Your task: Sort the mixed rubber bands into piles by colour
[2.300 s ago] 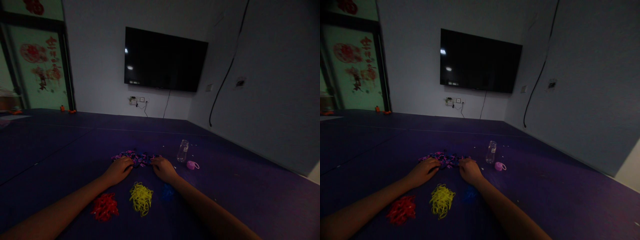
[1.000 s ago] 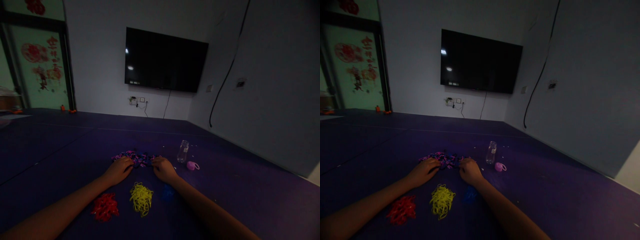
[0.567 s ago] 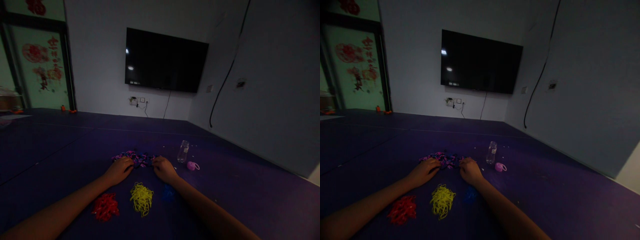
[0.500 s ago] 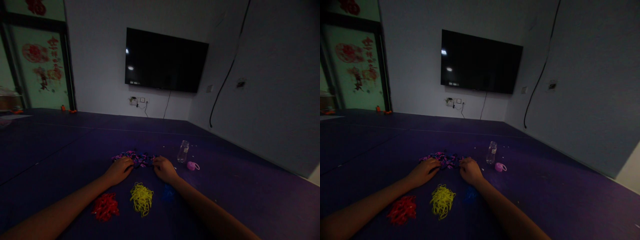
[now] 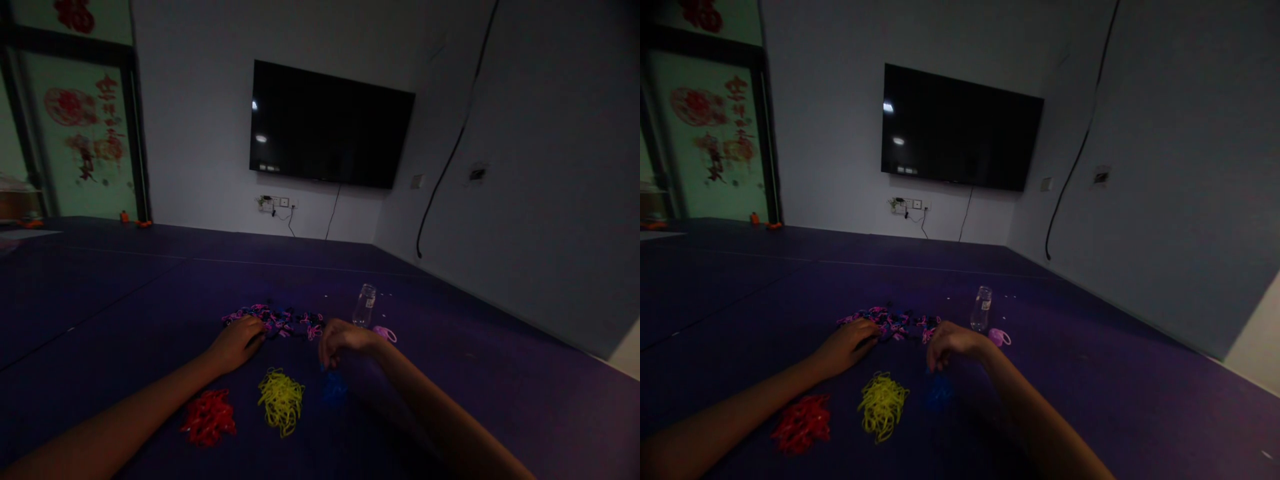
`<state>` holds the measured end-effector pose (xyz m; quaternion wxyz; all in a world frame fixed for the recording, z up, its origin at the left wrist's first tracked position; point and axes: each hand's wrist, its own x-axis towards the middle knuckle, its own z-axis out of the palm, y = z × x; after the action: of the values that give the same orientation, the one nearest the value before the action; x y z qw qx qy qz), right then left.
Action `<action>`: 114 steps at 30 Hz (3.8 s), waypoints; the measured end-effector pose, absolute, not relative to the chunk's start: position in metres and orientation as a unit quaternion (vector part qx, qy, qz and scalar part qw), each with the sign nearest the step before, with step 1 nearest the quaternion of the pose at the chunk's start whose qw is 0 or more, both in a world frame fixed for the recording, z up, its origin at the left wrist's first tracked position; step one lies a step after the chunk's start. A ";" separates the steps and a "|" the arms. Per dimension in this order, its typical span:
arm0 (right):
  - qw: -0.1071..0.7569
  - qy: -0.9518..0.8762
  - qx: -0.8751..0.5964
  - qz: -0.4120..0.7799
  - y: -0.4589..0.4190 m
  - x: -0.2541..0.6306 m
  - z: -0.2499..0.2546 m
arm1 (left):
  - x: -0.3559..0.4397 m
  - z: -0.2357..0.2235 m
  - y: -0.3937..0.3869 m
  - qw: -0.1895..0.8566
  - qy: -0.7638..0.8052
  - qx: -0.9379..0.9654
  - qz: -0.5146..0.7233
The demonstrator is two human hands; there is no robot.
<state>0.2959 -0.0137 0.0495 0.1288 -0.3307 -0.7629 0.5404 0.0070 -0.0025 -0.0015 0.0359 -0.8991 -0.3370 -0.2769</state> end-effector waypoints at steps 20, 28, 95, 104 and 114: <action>0.175 -0.744 -0.334 0.552 -0.014 0.292 0.055 | 0.008 0.001 -0.006 0.033 -0.340 -0.894 -0.290; 0.477 -0.708 -0.452 0.261 0.007 0.283 0.021 | 0.009 0.006 -0.008 0.086 -0.412 -0.872 -0.251; 0.152 -0.903 -0.401 -0.015 -0.015 0.265 0.010 | 0.009 -0.001 -0.006 0.067 -0.388 -0.874 -0.285; 0.161 -0.905 -0.394 -0.008 -0.011 0.266 0.006 | 0.009 -0.002 -0.003 0.062 -0.387 -0.876 -0.281; 0.179 -0.905 -0.385 -0.021 -0.014 0.265 0.009 | 0.008 -0.002 -0.003 0.056 -0.389 -0.876 -0.281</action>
<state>0.2646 -0.0144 0.0088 0.1791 -0.3851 -0.9051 -0.0207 0.0083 -0.0032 -0.0024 0.0563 -0.8755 -0.3891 -0.2809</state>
